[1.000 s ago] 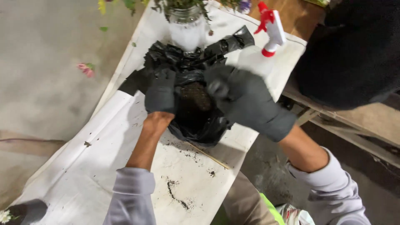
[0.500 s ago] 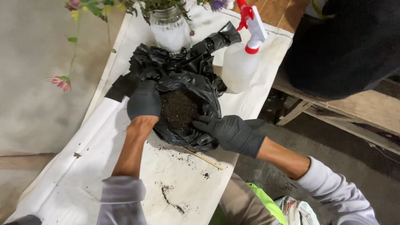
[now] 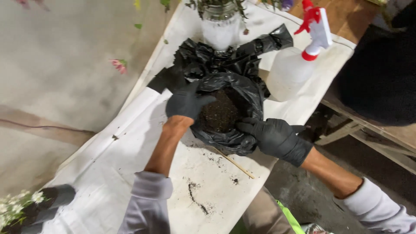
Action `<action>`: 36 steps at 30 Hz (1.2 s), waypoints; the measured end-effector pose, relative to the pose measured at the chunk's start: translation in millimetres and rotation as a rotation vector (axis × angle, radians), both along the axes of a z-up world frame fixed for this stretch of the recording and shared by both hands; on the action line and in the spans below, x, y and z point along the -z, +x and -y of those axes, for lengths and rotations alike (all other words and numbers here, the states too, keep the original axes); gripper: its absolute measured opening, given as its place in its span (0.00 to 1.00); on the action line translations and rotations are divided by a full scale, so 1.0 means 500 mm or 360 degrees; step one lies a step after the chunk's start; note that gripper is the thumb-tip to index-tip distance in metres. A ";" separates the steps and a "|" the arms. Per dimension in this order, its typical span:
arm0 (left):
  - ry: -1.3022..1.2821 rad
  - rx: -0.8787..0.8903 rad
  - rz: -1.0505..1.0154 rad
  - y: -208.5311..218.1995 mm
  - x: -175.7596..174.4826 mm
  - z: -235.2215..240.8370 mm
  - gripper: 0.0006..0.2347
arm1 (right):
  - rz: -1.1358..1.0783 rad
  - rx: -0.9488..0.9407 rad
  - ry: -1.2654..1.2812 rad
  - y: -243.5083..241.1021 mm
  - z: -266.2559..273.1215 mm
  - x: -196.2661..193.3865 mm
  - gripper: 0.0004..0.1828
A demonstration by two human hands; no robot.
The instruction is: The person repots a small flowering plant into a black plastic pot using a trowel and a wooden stick. They scoop soil from a black bag, fill the pot, and use the stick to create a hole for the plant. After placing the plant, they add more soil and pat it down before setting the finished pot aside.
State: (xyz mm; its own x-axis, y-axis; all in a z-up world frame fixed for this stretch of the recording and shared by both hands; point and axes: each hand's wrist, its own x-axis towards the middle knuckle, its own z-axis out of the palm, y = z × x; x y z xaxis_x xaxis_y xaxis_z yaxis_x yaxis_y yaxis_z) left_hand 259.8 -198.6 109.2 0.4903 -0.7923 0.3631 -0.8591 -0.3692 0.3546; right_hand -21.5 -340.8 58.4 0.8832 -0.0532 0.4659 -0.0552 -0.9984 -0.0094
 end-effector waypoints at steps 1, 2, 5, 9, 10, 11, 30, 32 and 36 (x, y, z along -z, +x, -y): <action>-0.0006 -0.0017 0.0007 0.010 0.015 0.006 0.32 | 0.0007 -0.0017 -0.0006 0.004 0.001 0.014 0.30; 0.0044 0.0006 -0.0056 0.021 0.030 0.011 0.27 | 0.0094 0.0053 -0.0170 0.009 0.001 0.029 0.28; 0.0042 0.0014 -0.0204 0.064 0.096 0.036 0.21 | 0.0278 0.0140 -0.0420 0.024 -0.023 -0.016 0.20; -0.0113 -0.0037 -0.0346 0.086 0.124 0.074 0.20 | 0.0293 -0.0133 0.0377 0.054 -0.007 -0.084 0.19; -0.0127 -0.0047 -0.0344 0.088 0.103 0.078 0.20 | 0.0293 -0.0146 0.0366 0.075 -0.008 -0.125 0.19; -0.0182 -0.0016 -0.0343 0.089 0.085 0.080 0.20 | 0.0384 0.0003 0.0002 0.094 -0.012 -0.162 0.19; -0.0081 -0.0224 -0.0828 0.028 0.050 0.087 0.19 | -0.0732 0.0643 0.0421 -0.006 -0.044 -0.210 0.25; 0.0049 -0.0225 -0.1005 -0.020 -0.052 0.044 0.15 | -0.0411 0.0431 0.0588 -0.039 -0.006 -0.188 0.24; 0.0116 -0.0113 -0.0940 -0.026 -0.050 0.046 0.14 | 0.0049 0.0545 0.1109 -0.104 0.020 -0.249 0.30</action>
